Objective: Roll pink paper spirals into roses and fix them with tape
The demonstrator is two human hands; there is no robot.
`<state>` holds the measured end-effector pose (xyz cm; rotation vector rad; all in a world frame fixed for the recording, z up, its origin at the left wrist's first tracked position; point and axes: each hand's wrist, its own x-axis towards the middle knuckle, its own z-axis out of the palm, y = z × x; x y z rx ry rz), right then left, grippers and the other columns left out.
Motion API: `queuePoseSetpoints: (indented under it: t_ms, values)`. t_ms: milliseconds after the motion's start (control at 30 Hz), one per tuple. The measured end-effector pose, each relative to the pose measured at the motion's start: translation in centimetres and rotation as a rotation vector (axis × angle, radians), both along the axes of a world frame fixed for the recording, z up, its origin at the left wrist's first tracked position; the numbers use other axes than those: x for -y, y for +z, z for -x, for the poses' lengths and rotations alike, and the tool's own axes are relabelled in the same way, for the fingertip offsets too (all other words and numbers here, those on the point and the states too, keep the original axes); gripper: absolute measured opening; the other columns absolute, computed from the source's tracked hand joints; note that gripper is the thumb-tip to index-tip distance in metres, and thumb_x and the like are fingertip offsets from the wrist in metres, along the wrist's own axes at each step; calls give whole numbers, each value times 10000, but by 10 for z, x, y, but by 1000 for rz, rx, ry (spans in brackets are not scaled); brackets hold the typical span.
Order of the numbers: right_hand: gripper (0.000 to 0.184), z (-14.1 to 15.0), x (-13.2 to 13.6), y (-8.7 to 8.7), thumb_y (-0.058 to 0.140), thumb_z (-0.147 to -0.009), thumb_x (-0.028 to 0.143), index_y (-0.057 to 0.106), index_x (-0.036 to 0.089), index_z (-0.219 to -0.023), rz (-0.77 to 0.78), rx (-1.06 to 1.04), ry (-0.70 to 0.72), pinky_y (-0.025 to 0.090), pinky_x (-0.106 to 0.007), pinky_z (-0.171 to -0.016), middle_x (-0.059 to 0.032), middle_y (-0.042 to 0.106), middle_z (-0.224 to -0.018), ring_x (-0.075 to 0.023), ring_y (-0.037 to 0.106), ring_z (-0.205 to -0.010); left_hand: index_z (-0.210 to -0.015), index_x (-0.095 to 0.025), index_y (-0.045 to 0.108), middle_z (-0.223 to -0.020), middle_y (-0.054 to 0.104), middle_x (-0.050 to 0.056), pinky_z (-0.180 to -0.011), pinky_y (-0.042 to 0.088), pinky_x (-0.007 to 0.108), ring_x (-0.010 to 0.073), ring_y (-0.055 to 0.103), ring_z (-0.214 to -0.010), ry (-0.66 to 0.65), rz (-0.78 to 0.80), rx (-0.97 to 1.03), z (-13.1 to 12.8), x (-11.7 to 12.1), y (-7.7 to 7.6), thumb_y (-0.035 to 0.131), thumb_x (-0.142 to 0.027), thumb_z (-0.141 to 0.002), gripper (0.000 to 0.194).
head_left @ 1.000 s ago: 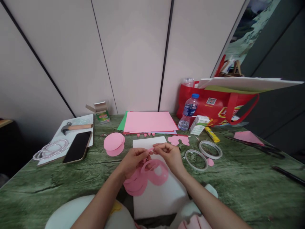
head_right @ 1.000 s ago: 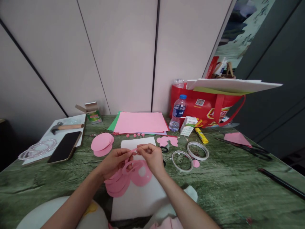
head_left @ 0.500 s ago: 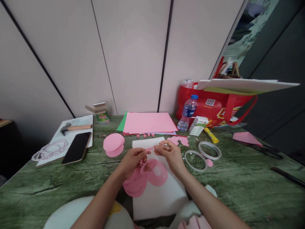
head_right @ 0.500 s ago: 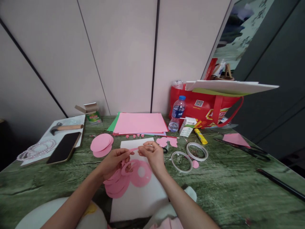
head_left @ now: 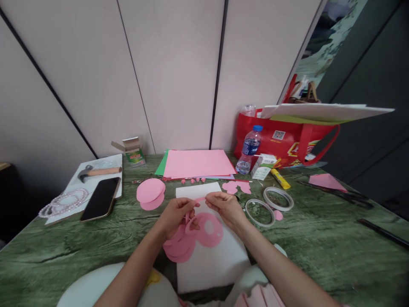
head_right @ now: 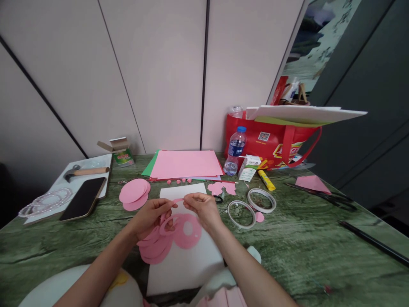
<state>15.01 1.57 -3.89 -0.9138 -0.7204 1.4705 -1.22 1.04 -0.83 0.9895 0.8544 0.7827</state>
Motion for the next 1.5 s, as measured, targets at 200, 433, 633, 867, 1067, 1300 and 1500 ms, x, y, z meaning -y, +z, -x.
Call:
queuePoseSetpoints:
  t_ms: [200, 433, 633, 867, 1067, 1300, 1500]
  values:
    - [202, -2, -3, -1, 791, -454, 226, 666, 137, -585, 55, -77, 34, 514, -255, -685, -5, 647, -589, -98, 595, -576, -728, -119, 578, -462, 455, -56, -511, 488, 354, 98, 476, -391, 0, 6, -24, 0, 0, 1, 644, -351, -658, 251]
    - [207, -4, -3, 1, 795, -449, 196, 674, 113, -595, 91, -126, 100, 500, -220, -732, -19, 666, -615, -92, 615, -613, -738, -109, 581, -463, 448, -59, -476, 462, 305, 86, 457, -370, -3, -6, 4, 0, -2, 0, 645, -352, -656, 265]
    - [217, -5, -4, 0, 794, -450, 174, 672, 113, -619, 92, -81, 121, 499, -245, -728, -26, 668, -613, -101, 617, -605, -721, -102, 585, -455, 456, -57, -464, 441, 265, 69, 441, -361, 36, -6, -28, 0, -2, 0, 660, -344, -637, 267]
    - [179, -4, -4, -1, 776, -476, 181, 661, 112, -595, 63, -20, 89, 501, -204, -654, -62, 688, -731, -88, 608, -594, -755, -104, 589, -456, 462, -49, -442, 425, 257, 83, 456, -370, 34, -23, -80, 1, -3, -1, 643, -356, -648, 279]
    - [227, -6, -5, -2, 776, -473, 180, 644, 127, -650, 54, -31, 56, 518, -234, -647, -53, 690, -704, -107, 618, -581, -736, -108, 594, -444, 456, -54, -459, 438, 276, 91, 467, -370, 19, -14, -41, 1, -2, -2, 637, -358, -659, 265]
    - [295, -7, -4, -3, 786, -456, 202, 630, 134, -698, 45, -22, 54, 507, -216, -623, -39, 686, -690, -103, 624, -582, -722, -116, 590, -441, 444, -62, -507, 468, 329, 97, 470, -376, -4, -6, 12, 1, -1, 0, 628, -345, -675, 236]
    - [276, -6, -4, -4, 793, -439, 223, 635, 138, -649, 46, -23, 53, 511, -242, -624, -5, 656, -596, -105, 612, -550, -718, -116, 592, -440, 454, -56, -492, 461, 312, 100, 477, -383, 15, 4, -15, 0, -1, 1, 647, -352, -647, 253]
